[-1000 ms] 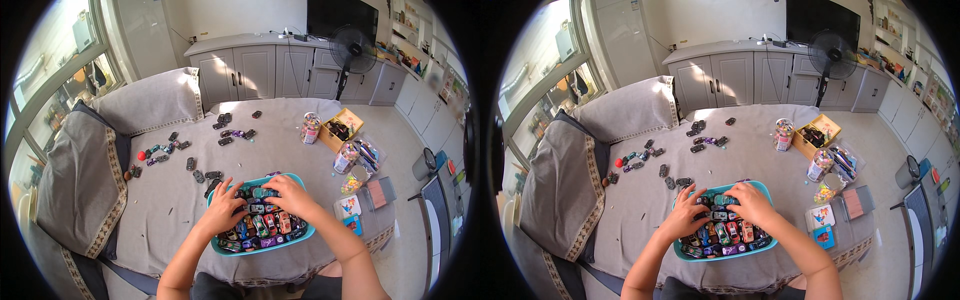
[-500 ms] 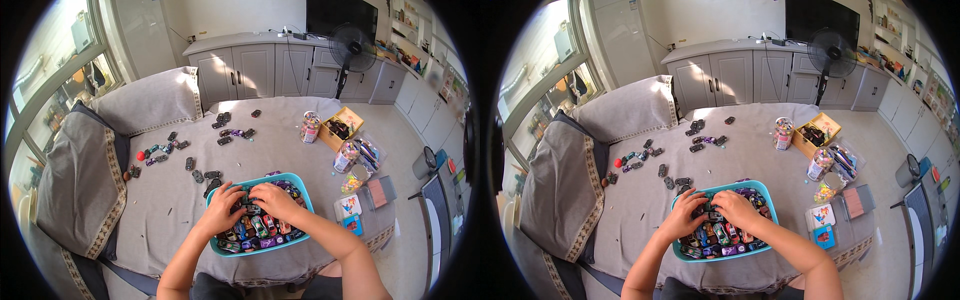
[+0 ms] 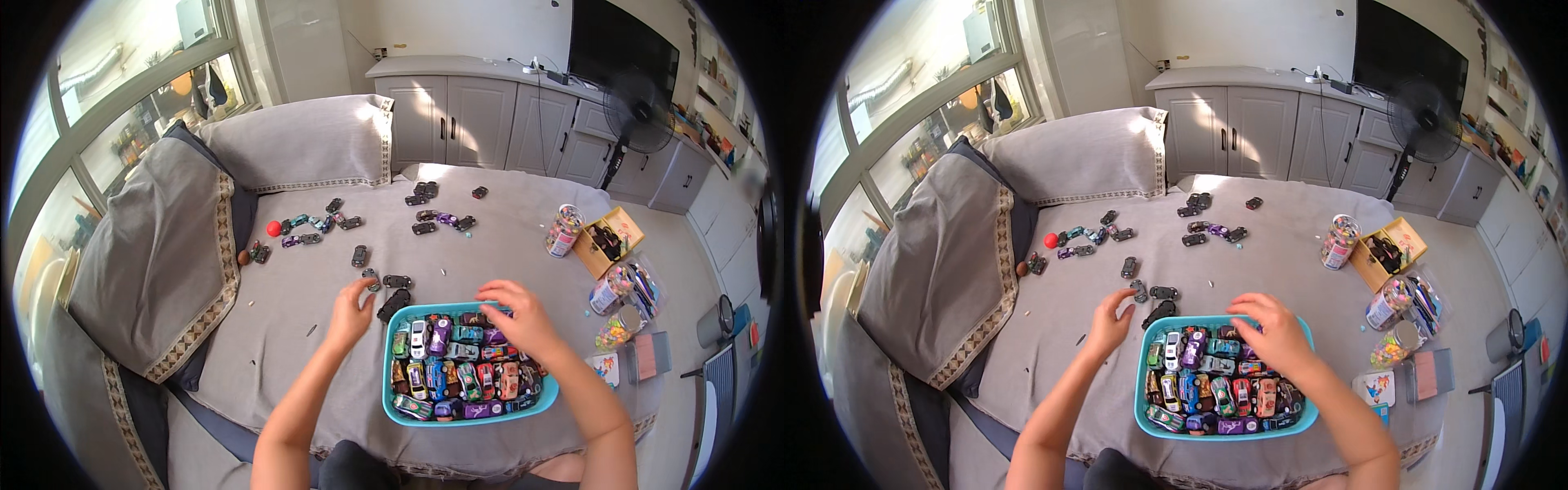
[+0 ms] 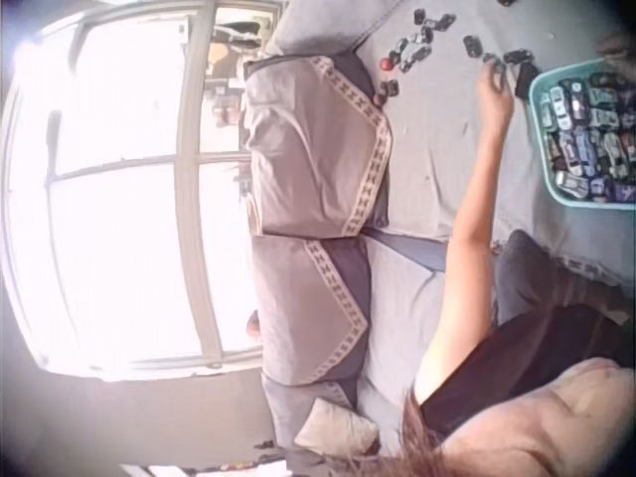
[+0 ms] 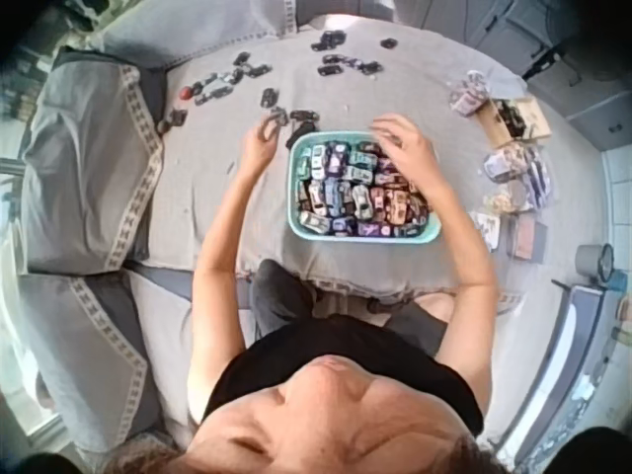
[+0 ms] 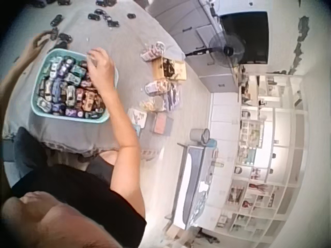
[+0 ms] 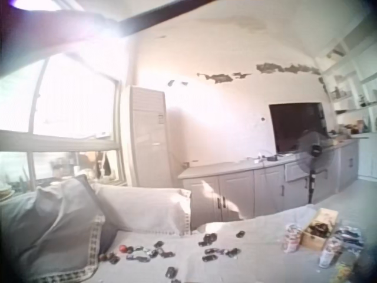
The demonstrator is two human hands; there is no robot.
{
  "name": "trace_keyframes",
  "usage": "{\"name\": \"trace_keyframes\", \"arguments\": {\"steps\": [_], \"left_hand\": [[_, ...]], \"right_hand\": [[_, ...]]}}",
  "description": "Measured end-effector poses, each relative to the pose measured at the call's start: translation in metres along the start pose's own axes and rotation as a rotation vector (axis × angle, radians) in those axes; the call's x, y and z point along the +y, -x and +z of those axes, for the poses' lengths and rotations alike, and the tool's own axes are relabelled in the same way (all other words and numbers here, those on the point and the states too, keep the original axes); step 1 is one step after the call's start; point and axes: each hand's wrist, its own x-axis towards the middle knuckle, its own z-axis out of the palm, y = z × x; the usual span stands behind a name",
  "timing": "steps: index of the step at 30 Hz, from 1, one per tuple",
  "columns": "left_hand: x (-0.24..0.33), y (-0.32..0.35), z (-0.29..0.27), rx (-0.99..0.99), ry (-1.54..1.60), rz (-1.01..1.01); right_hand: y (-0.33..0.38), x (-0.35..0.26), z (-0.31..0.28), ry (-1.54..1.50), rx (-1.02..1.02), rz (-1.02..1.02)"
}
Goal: The person sits on the floor and organizes a collection of toy cars scattered on a sofa. They pick up the cars one by one and place them into a blue plastic basket. The person also handles a small jar of colorful beads, opening and closing it, and moves a red ball and a brown egg-shaped object.
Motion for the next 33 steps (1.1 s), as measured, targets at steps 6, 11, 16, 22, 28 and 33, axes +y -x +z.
{"name": "trace_keyframes", "arguments": {"steps": [6,11,16,22,28,33], "left_hand": [[-0.079,-0.048,0.01,-0.129,-0.352,0.034],[-0.09,-0.089,0.036,-0.216,-0.548,-0.127],[-0.12,-0.099,0.062,-0.224,-0.6,-0.156],[-0.117,-0.077,0.062,0.002,-0.532,0.046],[-0.1,-0.048,0.056,0.029,-0.41,-0.091],[-0.097,-0.023,0.051,0.177,-0.293,-0.151]], "right_hand": [[-0.092,0.037,0.036,-0.036,-0.314,0.108],[-0.153,0.098,0.127,0.362,-0.777,0.079],[-0.173,0.094,0.193,0.559,-0.955,0.098],[-0.166,0.087,0.209,0.653,-0.945,0.167],[-0.157,0.071,0.136,0.338,-0.517,0.064],[-0.089,0.018,0.028,0.148,-0.256,-0.11]]}}
